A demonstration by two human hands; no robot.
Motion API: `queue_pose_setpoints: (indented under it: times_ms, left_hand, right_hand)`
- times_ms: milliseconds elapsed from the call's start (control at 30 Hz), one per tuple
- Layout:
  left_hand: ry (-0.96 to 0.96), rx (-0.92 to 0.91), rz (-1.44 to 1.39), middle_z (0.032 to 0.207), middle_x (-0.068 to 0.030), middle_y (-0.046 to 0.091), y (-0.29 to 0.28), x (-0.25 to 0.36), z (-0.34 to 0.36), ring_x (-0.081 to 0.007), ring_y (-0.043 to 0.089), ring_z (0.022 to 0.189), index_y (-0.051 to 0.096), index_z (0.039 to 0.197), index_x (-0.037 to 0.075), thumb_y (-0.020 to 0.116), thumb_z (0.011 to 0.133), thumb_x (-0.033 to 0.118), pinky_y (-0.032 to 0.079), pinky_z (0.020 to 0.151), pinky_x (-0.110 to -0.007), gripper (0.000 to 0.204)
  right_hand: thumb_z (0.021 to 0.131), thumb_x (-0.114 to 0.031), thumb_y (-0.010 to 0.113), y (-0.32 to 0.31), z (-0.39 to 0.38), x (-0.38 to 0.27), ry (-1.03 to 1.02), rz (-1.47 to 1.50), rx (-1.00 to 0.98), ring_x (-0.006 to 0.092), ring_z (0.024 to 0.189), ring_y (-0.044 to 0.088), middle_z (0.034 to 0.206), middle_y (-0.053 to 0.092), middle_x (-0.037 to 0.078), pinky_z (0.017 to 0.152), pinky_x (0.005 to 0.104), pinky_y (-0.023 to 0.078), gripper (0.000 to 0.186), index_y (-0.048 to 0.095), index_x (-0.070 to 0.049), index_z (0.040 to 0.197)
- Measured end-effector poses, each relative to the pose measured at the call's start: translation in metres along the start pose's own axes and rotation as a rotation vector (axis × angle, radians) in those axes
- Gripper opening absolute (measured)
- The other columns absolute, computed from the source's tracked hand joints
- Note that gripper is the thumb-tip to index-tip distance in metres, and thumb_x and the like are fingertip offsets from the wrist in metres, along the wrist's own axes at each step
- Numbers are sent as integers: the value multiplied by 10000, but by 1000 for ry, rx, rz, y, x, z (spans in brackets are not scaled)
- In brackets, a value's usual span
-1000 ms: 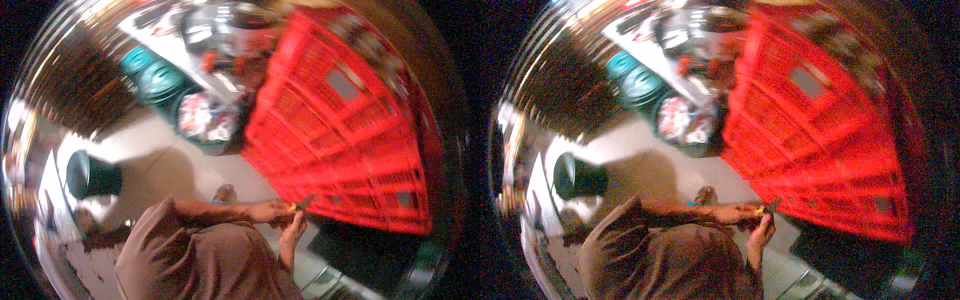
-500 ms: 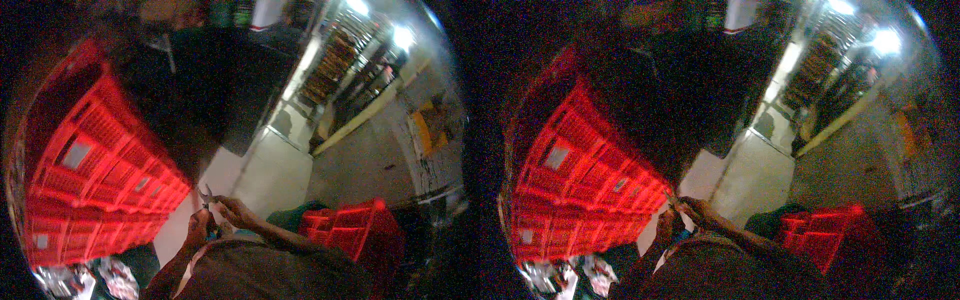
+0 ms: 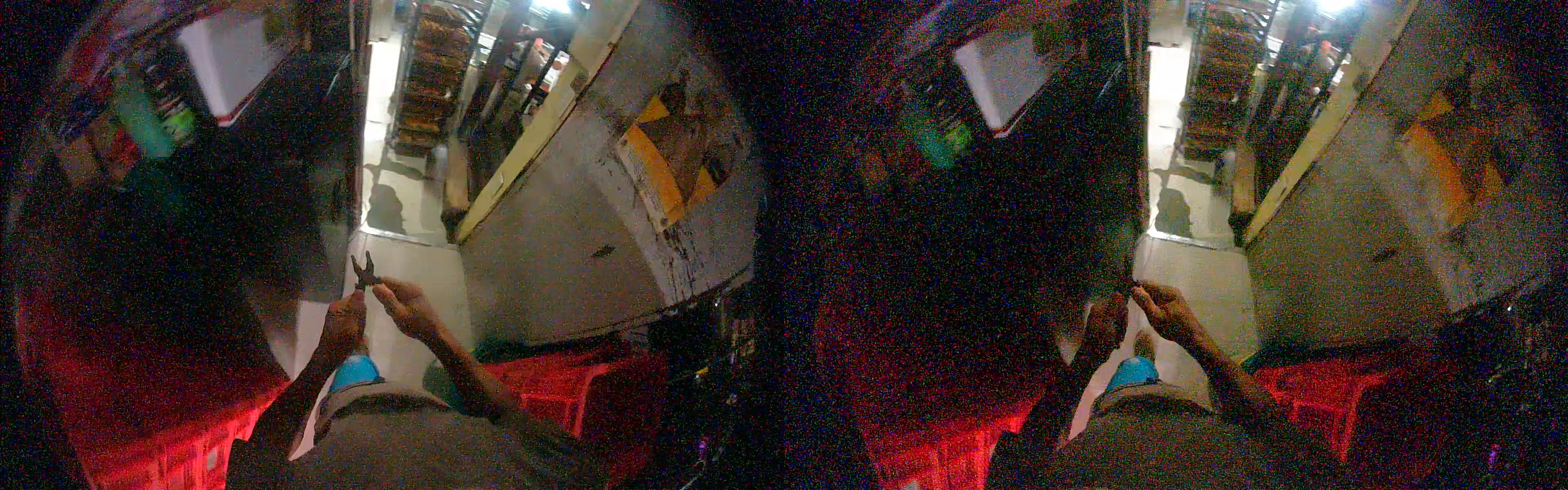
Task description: The person retrieves pliers from a refrigerator, walks to a commercial oven, and uses the pliers to tighten a screw or bolt on the oven's control panel.
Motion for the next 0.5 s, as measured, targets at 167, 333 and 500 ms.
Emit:
queue_pose_setpoints:
  times_ms: [167,333,500]
  left_hand:
    - [-250,292,-858,611,0,425,38,27,129,-123,383,555,548,850,5,469,1015,289,312,485,-327,338]
    - [318,112,529,610,-96,460,104,-2,207,-265,483,551,534,930,-4,488,998,223,359,488,-393,241]
    - [-149,182,-417,588,-67,435,136,3,295,-204,448,540,521,843,-1,425,1017,284,341,482,-363,347]
  right_hand:
    - [996,-235,489,-54,79,25,-107,34,409,148,841,588,924,679,105,757,323,480,309,619,33,1079]
    - [987,-239,499,-171,108,40,56,-28,227,56,611,423,634,466,-8,514,274,339,271,630,-4,960]
    - [980,-230,512,-196,184,126,-22,-156,460,83,588,440,628,519,21,524,295,377,264,646,-4,996]
Point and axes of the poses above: each hand's wrist, its own z-axis towards the middle knuckle, its own y-axis out of the palm, x = y × z, the point moved 4 cm from there along z, towards the middle knuckle
